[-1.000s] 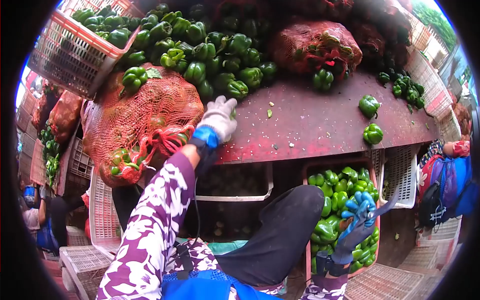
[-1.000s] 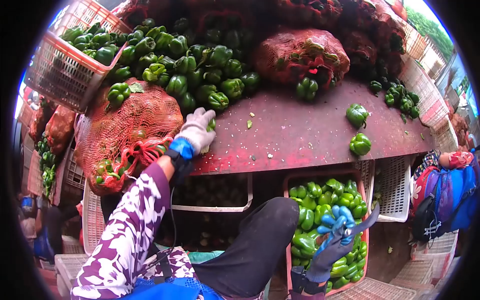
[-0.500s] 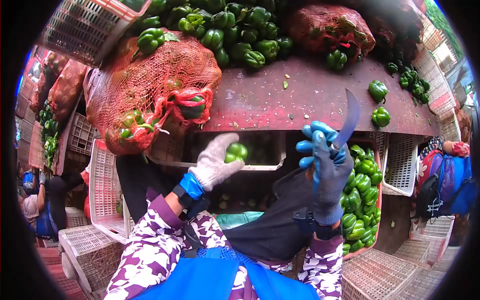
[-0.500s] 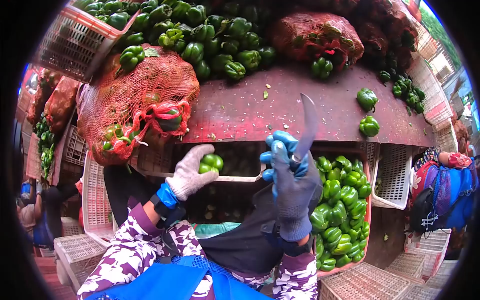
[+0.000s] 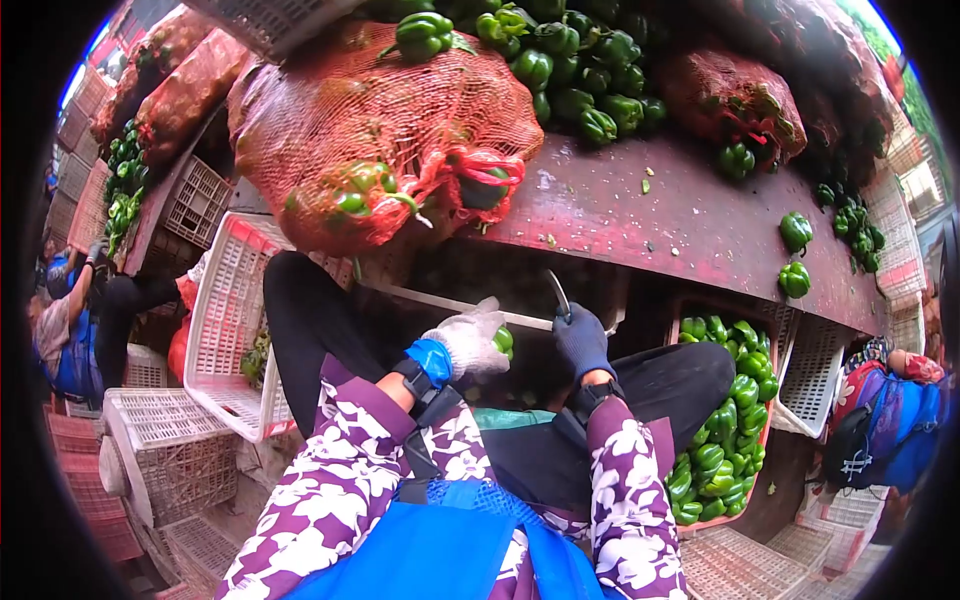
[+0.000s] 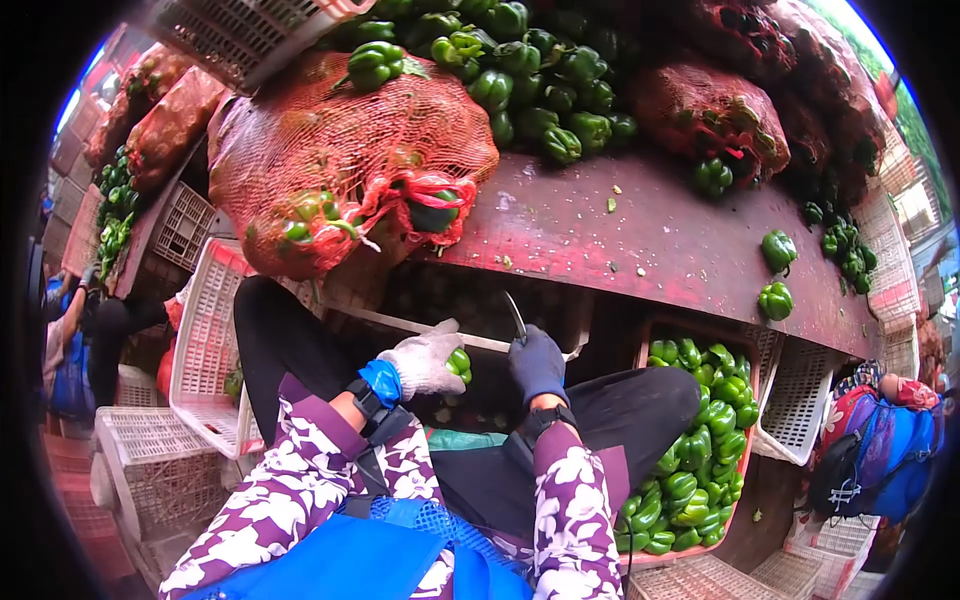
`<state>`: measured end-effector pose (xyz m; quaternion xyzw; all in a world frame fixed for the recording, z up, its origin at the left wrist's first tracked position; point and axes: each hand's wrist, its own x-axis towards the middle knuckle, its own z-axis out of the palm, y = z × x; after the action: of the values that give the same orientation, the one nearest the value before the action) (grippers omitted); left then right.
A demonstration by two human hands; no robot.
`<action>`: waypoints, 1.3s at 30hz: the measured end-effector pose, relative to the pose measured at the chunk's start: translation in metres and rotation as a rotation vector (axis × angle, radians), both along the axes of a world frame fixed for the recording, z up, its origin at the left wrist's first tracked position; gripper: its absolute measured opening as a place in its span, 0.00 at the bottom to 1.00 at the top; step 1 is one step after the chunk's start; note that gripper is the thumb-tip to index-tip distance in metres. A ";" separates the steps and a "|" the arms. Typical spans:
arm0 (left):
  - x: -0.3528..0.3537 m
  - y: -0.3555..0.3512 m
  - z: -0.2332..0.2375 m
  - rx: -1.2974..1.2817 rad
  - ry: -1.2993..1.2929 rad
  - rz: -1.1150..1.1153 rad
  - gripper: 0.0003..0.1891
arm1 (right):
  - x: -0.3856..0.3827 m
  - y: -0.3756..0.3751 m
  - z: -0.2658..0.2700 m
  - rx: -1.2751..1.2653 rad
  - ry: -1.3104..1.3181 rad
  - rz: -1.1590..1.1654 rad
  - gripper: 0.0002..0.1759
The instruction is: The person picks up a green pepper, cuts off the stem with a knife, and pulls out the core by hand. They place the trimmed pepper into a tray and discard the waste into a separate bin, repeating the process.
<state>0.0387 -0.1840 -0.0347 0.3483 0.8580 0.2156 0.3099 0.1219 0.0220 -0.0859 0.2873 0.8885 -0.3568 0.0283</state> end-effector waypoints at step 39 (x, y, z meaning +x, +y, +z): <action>-0.069 0.140 -0.009 0.723 0.410 0.380 0.30 | -0.039 0.020 0.061 -0.279 0.369 -0.239 0.16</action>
<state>-0.0302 -0.0440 -0.0437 0.3062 0.8198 0.4810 -0.0528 0.0825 0.0416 -0.0253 0.3137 0.7804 -0.5231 -0.1374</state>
